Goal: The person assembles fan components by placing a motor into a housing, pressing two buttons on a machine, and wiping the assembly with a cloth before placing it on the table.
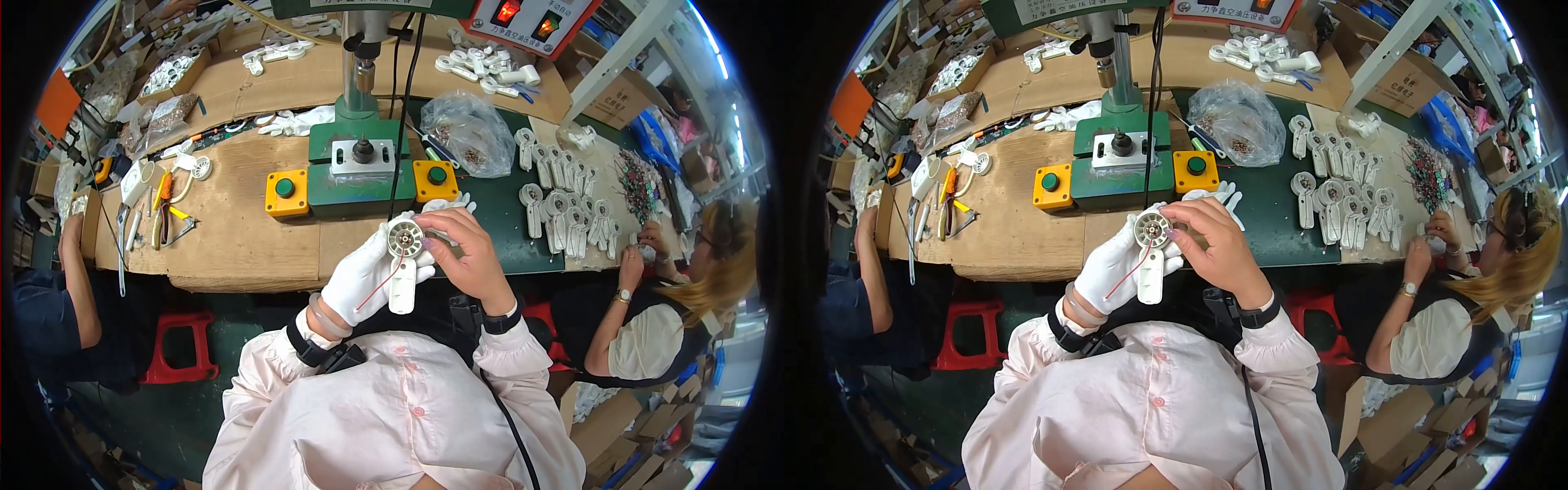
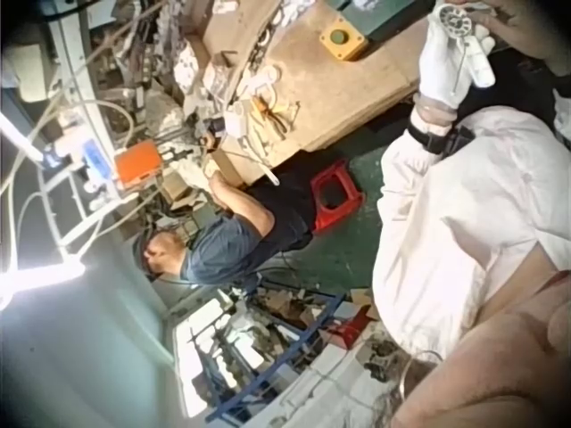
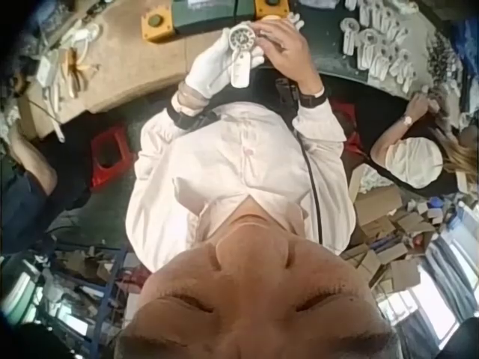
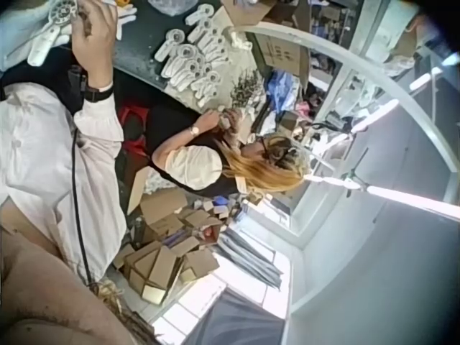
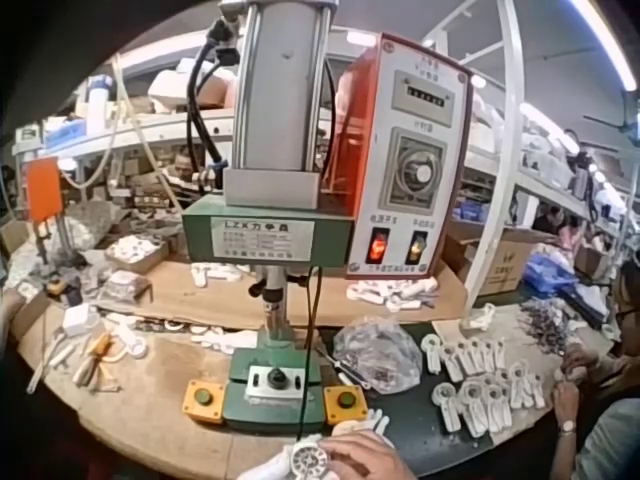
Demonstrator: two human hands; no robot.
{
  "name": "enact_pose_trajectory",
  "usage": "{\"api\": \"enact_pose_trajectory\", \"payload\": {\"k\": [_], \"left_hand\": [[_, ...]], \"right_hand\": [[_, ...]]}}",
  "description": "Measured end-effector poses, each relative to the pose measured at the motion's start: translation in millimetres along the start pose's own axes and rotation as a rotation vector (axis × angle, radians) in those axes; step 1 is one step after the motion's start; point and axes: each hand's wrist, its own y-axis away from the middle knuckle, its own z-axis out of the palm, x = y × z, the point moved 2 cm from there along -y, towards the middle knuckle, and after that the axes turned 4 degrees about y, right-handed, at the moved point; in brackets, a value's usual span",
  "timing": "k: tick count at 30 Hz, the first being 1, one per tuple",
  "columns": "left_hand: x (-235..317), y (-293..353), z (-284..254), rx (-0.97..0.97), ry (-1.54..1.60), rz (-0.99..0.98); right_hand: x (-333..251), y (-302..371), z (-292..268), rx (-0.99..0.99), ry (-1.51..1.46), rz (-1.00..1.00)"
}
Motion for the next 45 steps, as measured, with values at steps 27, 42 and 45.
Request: {"api": "enact_pose_trajectory", "payload": {"k": [27,42,45], "left_hand": [[-36.6,-46.3,6.4,0.043,-0.083,-0.060],[-83.5,-90.4,24.0,-0.056,-0.552,-0.173],[-80.0,-92.7,24.8,-0.083,-0.549,-0.258]], "right_hand": [[-6.3,82.8,8.7,-0.037,-0.318,0.557],[63.8,136.7,-80.5,0.425,-0.193,0.802],[85.6,168.2,-133.8,0.642,-0.026,0.889]]}}
